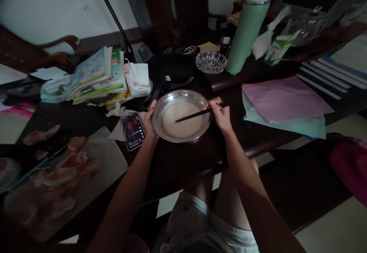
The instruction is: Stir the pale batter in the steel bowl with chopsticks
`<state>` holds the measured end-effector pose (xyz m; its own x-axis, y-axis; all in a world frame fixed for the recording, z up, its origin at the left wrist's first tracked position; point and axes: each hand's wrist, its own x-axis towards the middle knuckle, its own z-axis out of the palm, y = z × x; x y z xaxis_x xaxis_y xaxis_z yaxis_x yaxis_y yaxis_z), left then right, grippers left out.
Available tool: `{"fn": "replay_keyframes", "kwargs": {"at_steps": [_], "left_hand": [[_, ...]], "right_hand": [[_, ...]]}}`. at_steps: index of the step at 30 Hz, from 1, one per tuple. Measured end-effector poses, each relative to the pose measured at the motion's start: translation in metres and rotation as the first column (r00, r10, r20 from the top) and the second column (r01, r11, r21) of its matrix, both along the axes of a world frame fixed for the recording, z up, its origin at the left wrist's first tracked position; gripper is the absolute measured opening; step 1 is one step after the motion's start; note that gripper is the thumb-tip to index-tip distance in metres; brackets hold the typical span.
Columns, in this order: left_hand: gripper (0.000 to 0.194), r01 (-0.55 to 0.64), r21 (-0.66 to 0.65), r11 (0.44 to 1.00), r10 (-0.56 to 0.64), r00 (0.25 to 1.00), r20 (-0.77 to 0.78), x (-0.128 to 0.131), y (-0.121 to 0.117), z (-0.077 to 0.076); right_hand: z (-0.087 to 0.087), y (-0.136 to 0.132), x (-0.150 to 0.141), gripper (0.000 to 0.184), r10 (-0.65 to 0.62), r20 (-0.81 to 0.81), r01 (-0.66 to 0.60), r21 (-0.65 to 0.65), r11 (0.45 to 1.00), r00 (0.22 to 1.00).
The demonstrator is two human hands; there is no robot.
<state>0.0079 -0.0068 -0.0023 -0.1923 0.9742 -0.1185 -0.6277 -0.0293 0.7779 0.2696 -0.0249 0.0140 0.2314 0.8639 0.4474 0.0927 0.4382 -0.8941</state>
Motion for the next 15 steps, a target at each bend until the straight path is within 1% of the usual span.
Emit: {"fn": "replay_keyframes", "kwargs": {"at_steps": [2,5,6,8,11,13,15], "left_hand": [[0.033,0.0,-0.003,1.0,0.0,1.0,-0.004,-0.0001,-0.0004,0.0009],[0.032,-0.026,-0.024,0.999,0.026,1.0,0.003,0.0009,-0.0009,0.0037],[0.032,-0.033,-0.034,0.999,0.033,0.999,0.006,0.0012,-0.0009,0.0045],[0.033,-0.031,-0.045,0.999,0.032,0.999,0.005,0.0015,-0.0006,0.0054],[0.034,-0.022,-0.034,0.999,0.021,1.0,-0.013,0.0007,0.0005,0.0039],[0.033,-0.028,-0.026,0.999,0.027,0.999,-0.024,-0.0004,0.0011,0.002],[0.031,-0.025,-0.024,0.999,0.025,0.999,-0.031,-0.0014,0.0013,0.0004]], "right_hand": [[-0.0004,0.0001,0.0002,0.038,-0.028,0.002,0.028,0.02,0.999,1.0],[-0.0001,-0.0003,0.0026,0.038,-0.136,-0.103,0.139,0.024,0.99,0.985],[0.0005,-0.001,0.0031,0.039,-0.147,-0.126,0.15,0.016,0.989,0.981],[0.0018,-0.0029,0.003,0.039,-0.1,-0.127,0.1,-0.006,0.995,0.987],[0.003,-0.005,0.0012,0.038,0.0,-0.028,0.0,-0.015,1.0,1.0],[0.0031,-0.0048,0.0006,0.038,-0.02,0.009,0.02,-0.007,1.0,1.0],[0.0032,-0.0041,0.0011,0.039,-0.102,-0.034,0.102,0.0,0.995,0.994]]}}
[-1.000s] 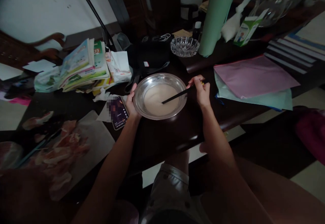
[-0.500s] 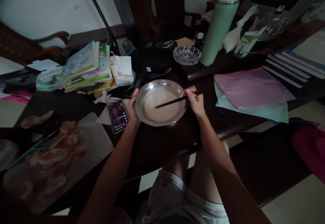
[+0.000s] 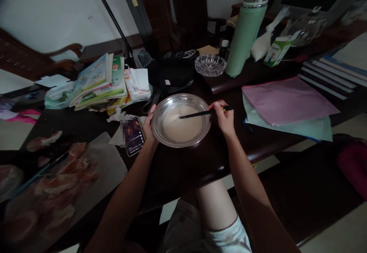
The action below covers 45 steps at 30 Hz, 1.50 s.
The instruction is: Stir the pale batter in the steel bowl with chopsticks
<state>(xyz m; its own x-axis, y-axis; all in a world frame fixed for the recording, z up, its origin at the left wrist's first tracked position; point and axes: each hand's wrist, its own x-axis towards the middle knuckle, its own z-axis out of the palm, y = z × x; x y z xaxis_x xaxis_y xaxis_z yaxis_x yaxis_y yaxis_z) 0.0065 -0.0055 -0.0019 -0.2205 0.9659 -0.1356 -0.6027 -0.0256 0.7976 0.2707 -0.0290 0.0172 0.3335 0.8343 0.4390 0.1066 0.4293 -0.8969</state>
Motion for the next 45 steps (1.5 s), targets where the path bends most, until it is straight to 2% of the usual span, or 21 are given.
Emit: {"fn": "replay_keyframes", "kwargs": {"at_steps": [3,8,12,14,19,21,23,25,30,35,38,41,45], "left_hand": [[0.033,0.015,0.004,1.0,-0.015,1.0,-0.01,-0.0011,-0.0007,-0.0008],[0.036,0.017,-0.011,1.0,-0.017,1.0,-0.006,-0.0011,-0.0022,0.0006],[0.035,0.008,-0.006,1.0,-0.007,1.0,0.002,-0.0005,-0.0024,0.0015],[0.035,-0.002,-0.004,1.0,0.002,1.0,0.004,-0.0006,-0.0023,0.0015],[0.034,0.002,-0.003,1.0,-0.002,1.0,0.01,-0.0017,-0.0018,-0.0001],[0.034,0.006,-0.005,1.0,-0.006,1.0,0.01,-0.0018,-0.0017,-0.0005],[0.035,-0.002,-0.007,1.0,0.002,1.0,0.001,-0.0015,-0.0018,-0.0002],[0.035,-0.017,-0.009,1.0,0.017,1.0,-0.01,-0.0011,-0.0022,0.0009],[0.035,-0.015,-0.023,1.0,0.015,1.0,-0.006,-0.0012,-0.0029,0.0026],[0.037,-0.002,-0.014,1.0,0.003,1.0,0.007,-0.0011,-0.0016,0.0009],[0.035,-0.005,-0.018,1.0,0.006,1.0,0.013,-0.0004,-0.0014,0.0015],[0.034,-0.001,-0.023,1.0,0.001,1.0,0.006,0.0,-0.0019,0.0032],[0.037,0.003,-0.014,1.0,-0.003,1.0,-0.007,-0.0001,-0.0018,0.0037]], "right_hand": [[0.0002,0.0,0.0004,0.04,-0.047,-0.091,0.047,-0.006,0.999,0.995],[0.0005,-0.0007,-0.0018,0.035,0.103,-0.045,-0.105,-0.046,0.993,0.994],[0.0016,0.0,-0.0008,0.037,-0.001,-0.088,0.0,-0.016,1.0,0.996],[0.0017,-0.0005,-0.0006,0.038,-0.014,-0.117,0.011,-0.026,1.0,0.993],[-0.0004,-0.0007,-0.0025,0.035,0.114,-0.018,-0.115,-0.06,0.992,0.993],[-0.0008,0.0002,-0.0024,0.037,0.072,-0.007,-0.072,-0.044,0.996,0.997],[-0.0001,0.0005,-0.0018,0.039,0.0,-0.05,-0.002,-0.043,0.999,0.999],[0.0013,-0.0002,-0.0016,0.04,-0.022,-0.091,0.018,-0.054,0.998,0.996],[0.0039,-0.0017,-0.0028,0.037,0.115,-0.015,-0.115,-0.064,0.991,0.993],[0.002,-0.0007,-0.0004,0.037,-0.001,-0.093,-0.001,-0.028,1.0,0.996],[0.0011,-0.0013,-0.0006,0.037,0.057,-0.112,-0.065,-0.07,0.995,0.992],[0.0007,-0.0007,-0.0015,0.037,0.104,-0.043,-0.108,-0.081,0.991,0.994],[-0.0002,0.0017,0.0007,0.039,-0.021,-0.048,0.02,-0.027,0.999,0.999]]}}
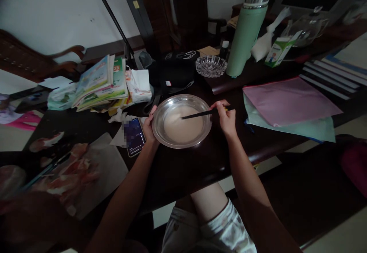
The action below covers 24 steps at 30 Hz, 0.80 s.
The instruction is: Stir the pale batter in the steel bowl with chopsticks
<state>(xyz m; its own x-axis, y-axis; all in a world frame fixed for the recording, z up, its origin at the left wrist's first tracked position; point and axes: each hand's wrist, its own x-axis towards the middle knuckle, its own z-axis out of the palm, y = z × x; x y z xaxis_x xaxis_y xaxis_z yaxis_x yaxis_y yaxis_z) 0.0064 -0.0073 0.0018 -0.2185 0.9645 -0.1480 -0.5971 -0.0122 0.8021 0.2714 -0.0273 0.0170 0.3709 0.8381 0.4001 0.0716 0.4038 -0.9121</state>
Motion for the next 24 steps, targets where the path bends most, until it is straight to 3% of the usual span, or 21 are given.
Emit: {"fn": "replay_keyframes", "kwargs": {"at_steps": [4,8,14,20,24], "left_hand": [[0.038,-0.001,0.013,1.0,0.001,1.0,-0.007,0.0,0.0008,-0.0014],[0.038,-0.001,0.016,1.0,0.001,1.0,-0.005,0.0002,0.0009,-0.0021],[0.036,-0.001,0.005,1.0,0.001,1.0,0.012,0.0003,0.0005,-0.0013],[0.039,0.003,0.013,1.0,-0.003,1.0,-0.015,-0.0005,0.0007,-0.0024],[0.039,0.021,0.022,1.0,-0.02,0.999,-0.035,-0.0016,0.0013,-0.0039]], "right_hand": [[-0.0002,-0.001,0.0007,0.039,0.029,-0.049,-0.031,-0.038,0.999,0.998],[-0.0002,-0.0017,-0.001,0.037,0.13,0.045,-0.127,-0.049,0.991,0.991],[-0.0018,0.0002,0.0024,0.038,-0.033,-0.035,0.033,0.007,0.999,0.999],[0.0033,-0.0033,-0.0025,0.038,0.13,0.038,-0.128,-0.046,0.991,0.991],[0.0034,-0.0022,-0.001,0.038,0.01,0.038,-0.01,0.006,1.0,0.999]]}}
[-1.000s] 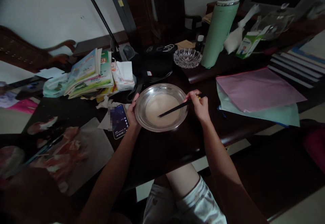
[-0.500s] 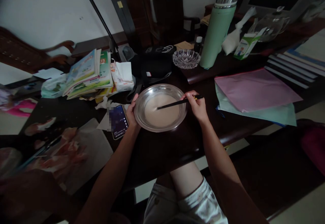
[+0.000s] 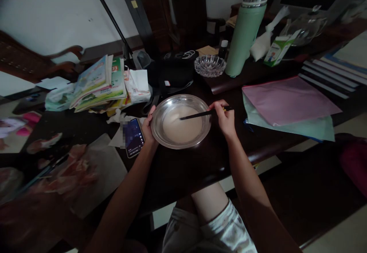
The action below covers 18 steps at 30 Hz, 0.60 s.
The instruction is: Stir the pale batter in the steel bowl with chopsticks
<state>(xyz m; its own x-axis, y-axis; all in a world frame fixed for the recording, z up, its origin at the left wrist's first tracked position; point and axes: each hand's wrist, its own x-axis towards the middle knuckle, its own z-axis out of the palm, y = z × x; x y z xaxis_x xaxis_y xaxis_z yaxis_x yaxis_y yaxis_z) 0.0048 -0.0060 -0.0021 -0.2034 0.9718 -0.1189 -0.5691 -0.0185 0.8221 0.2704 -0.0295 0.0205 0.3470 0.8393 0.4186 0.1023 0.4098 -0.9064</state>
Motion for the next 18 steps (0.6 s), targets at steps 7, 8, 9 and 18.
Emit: {"fn": "replay_keyframes", "kwargs": {"at_steps": [7,8,9,18], "left_hand": [[0.039,-0.007,-0.012,1.0,0.007,1.0,0.01,0.0001,0.0002,0.0004],[0.039,-0.007,-0.014,1.0,0.007,1.0,0.017,0.0004,0.0,0.0007],[0.039,-0.007,-0.016,1.0,0.007,1.0,0.023,0.0007,-0.0002,0.001],[0.036,-0.017,-0.011,1.0,0.018,0.999,0.041,0.0006,-0.0005,0.0008]], "right_hand": [[-0.0018,-0.0004,-0.0002,0.035,0.117,-0.015,-0.117,-0.027,0.993,0.993],[-0.0015,-0.0003,-0.0004,0.034,0.132,0.014,-0.131,-0.018,0.991,0.991],[-0.0013,-0.0001,-0.0004,0.033,0.123,0.031,-0.122,-0.007,0.992,0.992],[0.0005,-0.002,-0.0027,0.035,0.119,-0.054,-0.122,-0.043,0.992,0.991]]}}
